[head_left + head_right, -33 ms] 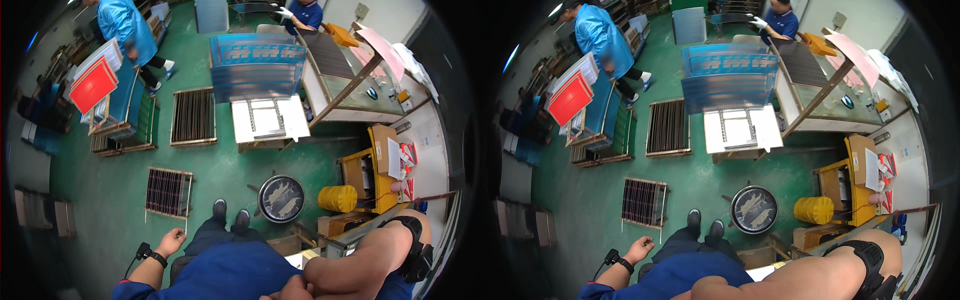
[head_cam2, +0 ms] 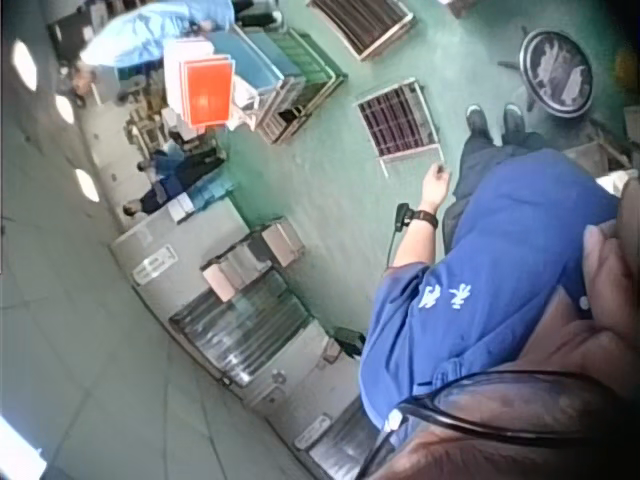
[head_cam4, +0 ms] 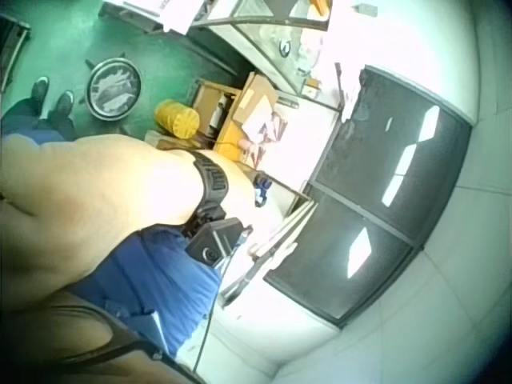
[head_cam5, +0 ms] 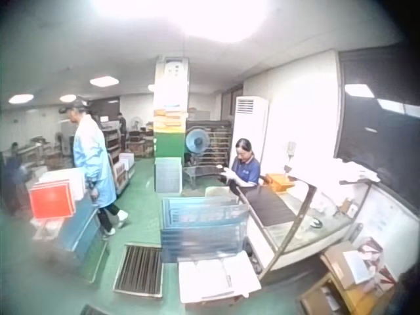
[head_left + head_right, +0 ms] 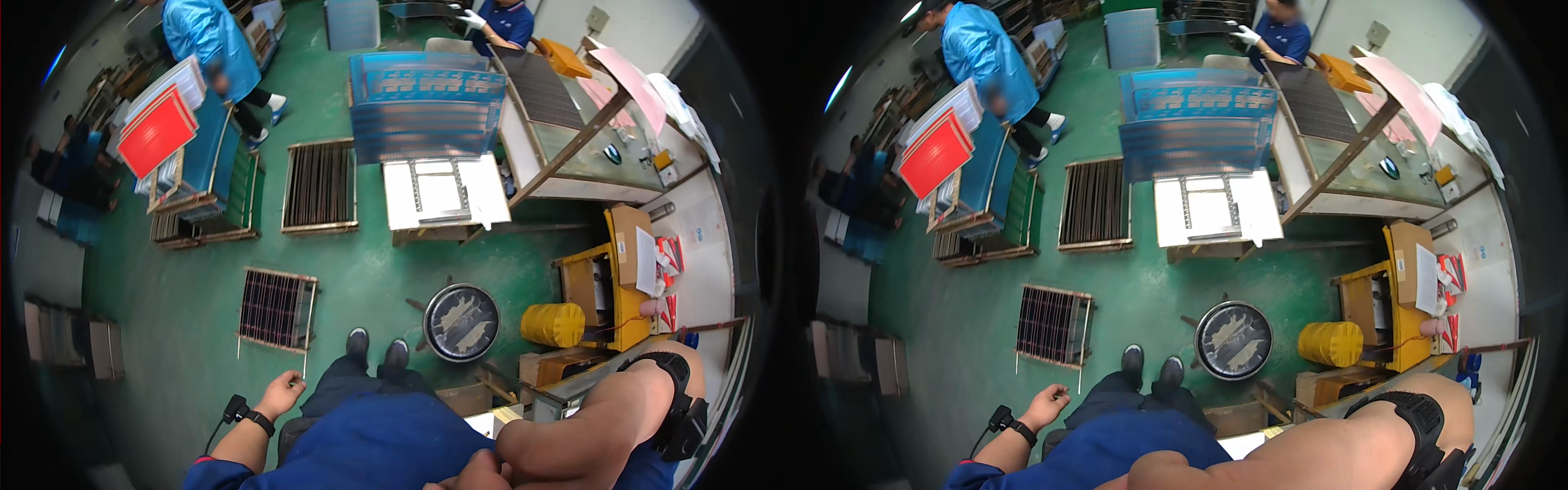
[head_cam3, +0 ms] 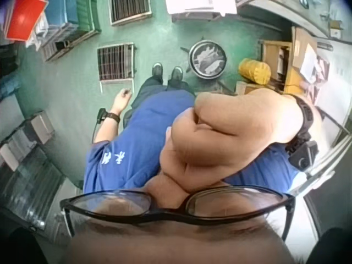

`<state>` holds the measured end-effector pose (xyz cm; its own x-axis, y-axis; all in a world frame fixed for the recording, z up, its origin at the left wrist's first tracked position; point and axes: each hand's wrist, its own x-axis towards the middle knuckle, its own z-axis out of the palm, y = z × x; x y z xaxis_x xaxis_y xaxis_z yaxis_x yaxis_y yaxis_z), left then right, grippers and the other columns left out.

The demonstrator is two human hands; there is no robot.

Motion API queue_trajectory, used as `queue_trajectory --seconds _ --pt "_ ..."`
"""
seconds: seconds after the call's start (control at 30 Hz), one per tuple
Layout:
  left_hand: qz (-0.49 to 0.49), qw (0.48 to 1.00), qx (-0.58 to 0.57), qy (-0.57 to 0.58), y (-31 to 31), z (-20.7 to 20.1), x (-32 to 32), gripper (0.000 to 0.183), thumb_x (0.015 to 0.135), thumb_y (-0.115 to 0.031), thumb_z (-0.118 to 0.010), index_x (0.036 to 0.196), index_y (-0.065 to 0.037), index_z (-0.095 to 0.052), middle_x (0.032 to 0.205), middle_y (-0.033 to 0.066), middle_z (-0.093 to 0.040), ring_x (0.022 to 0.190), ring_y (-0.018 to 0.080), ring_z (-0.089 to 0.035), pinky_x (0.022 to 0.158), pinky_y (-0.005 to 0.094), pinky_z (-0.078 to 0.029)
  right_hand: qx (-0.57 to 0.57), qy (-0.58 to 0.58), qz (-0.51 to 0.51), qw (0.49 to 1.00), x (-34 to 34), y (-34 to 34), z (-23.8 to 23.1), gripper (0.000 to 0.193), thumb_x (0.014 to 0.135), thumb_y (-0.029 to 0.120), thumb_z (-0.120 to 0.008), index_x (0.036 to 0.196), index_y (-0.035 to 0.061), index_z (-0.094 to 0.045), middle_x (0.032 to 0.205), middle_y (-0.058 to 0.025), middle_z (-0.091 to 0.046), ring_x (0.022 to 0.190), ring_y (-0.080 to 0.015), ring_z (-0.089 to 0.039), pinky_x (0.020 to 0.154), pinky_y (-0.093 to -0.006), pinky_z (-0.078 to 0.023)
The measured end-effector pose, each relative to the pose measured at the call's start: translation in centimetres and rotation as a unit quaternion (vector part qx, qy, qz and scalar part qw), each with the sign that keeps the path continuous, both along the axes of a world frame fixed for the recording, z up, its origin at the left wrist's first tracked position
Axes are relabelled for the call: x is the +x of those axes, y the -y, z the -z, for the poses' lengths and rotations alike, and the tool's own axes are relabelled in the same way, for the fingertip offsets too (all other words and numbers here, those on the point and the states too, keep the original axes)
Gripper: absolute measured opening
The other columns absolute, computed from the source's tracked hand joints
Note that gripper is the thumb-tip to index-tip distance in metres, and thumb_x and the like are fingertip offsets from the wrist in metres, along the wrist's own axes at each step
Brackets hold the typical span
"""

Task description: Organizing and stacking printed circuit boards from a processing machine and reviewing production forms.

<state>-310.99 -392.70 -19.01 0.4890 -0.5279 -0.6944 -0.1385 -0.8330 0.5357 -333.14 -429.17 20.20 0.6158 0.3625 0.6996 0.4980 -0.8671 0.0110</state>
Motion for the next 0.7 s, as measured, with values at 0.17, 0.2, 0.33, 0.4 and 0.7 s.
queue_trajectory --seconds 0.17,0.2,0.33,0.4,0.7 --pt "-0.039 0.998 -0.052 0.006 -0.4 -2.8 -2.9 0.037 0.094 -0.021 -0.068 0.125 -0.002 -0.062 0.107 0.0084 -0.07 0.092 0.0185 -0.066 0.085 0.0322 -0.053 0.052 -0.009 -0.055 0.997 1.9 -2.0 1.4 0.013 0.083 0.007 -0.06 0.095 0.0107 -0.057 0.087 -0.002 -0.052 0.068 -0.0113 -0.05 0.05 -0.0214 -0.04" --pt "-0.057 0.995 -0.081 -0.007 -1.0 -3.3 -3.4 0.035 0.096 -0.018 -0.067 0.126 -0.001 -0.061 0.109 0.0068 -0.07 0.095 0.0154 -0.065 0.087 0.0301 -0.052 0.03 0.042 -0.087 0.995 3.2 -2.7 1.5 0.012 0.083 0.007 -0.059 0.095 0.0101 -0.058 0.087 -0.0018 -0.052 0.069 -0.0118 -0.051 0.051 -0.0217 -0.04" --pt "-0.164 0.973 -0.159 -0.035 -3.9 -4.7 -5.1 0.036 0.096 -0.018 -0.066 0.128 -0.003 -0.061 0.11 0.0089 -0.07 0.096 0.0177 -0.066 0.088 0.0312 -0.053 0.034 0.115 -0.121 0.985 6.8 -7.8 3.0 0.009 0.083 0.006 -0.06 0.092 0.0099 -0.058 0.085 -0.0018 -0.053 0.07 -0.0116 -0.052 0.051 -0.0216 -0.04" --pt "-0.212 0.962 -0.166 -0.039 -7.1 -4.5 -5.8 0.035 0.096 -0.016 -0.065 0.128 -0.002 -0.061 0.111 0.0095 -0.07 0.098 0.0174 -0.066 0.09 0.0312 -0.053 0.05 0.098 -0.153 0.982 8.5 -10.7 2.8 0.009 0.081 0.007 -0.063 0.089 0.0093 -0.059 0.083 -0.0016 -0.052 0.068 -0.012 -0.051 0.051 -0.0215 -0.039" --pt "-0.397 0.906 -0.146 0.01 -32.4 2.6 -10.8 0.035 0.095 -0.019 -0.068 0.126 -0.003 -0.06 0.109 0.0125 -0.071 0.099 0.0186 -0.068 0.088 0.0338 -0.054 -0.04 -0.016 -0.37 0.928 18.8 -28.0 1.3 0.011 0.081 0.01 -0.065 0.09 0.0078 -0.059 0.082 -0.0029 -0.05 0.063 -0.0125 -0.047 0.051 -0.022 -0.037"
